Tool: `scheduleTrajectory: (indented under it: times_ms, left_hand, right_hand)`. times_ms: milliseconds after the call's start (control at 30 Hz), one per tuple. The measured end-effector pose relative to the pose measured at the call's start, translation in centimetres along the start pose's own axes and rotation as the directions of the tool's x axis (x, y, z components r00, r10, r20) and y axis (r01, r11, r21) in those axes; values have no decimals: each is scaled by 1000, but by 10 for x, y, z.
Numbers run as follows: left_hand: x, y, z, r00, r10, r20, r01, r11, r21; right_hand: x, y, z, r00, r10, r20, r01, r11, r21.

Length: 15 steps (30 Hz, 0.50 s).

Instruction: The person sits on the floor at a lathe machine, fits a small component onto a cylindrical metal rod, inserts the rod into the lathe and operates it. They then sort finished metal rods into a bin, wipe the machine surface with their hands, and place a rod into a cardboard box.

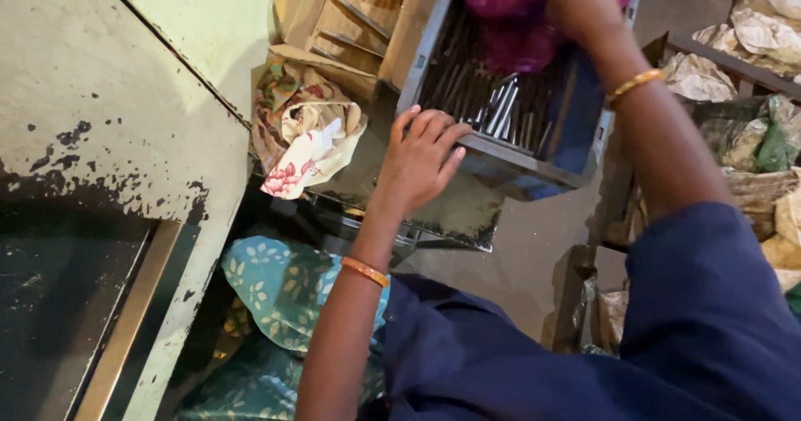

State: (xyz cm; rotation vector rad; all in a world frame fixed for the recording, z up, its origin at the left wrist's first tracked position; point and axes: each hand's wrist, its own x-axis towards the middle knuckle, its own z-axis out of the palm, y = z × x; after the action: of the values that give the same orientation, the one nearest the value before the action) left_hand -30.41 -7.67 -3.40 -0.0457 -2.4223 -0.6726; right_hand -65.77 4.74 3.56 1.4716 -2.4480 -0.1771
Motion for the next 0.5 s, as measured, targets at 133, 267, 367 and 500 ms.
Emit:
scheduleTrajectory:
  times_ms: [133, 267, 367, 500]
  left_hand:
    - [-1, -1, 2, 1000, 2, -11, -2, 1000, 7]
    - [-1, -1, 3, 1000, -2, -18, 2, 1000, -4]
    - [-2, 1, 2, 1000, -4, -6, 4, 1000, -5]
    - [-1, 2, -1, 1000, -13, 15, 13, 1000, -22]
  right_hand:
    - [-2, -15, 45, 987, -127, 101, 132, 990, -46]
    - [5, -29, 63, 927, 67, 368, -43, 996, -72]
    - [13, -34, 52, 892, 51, 449, -18, 997, -76]
    - [5, -49, 32, 975, -78, 207, 75, 997, 19]
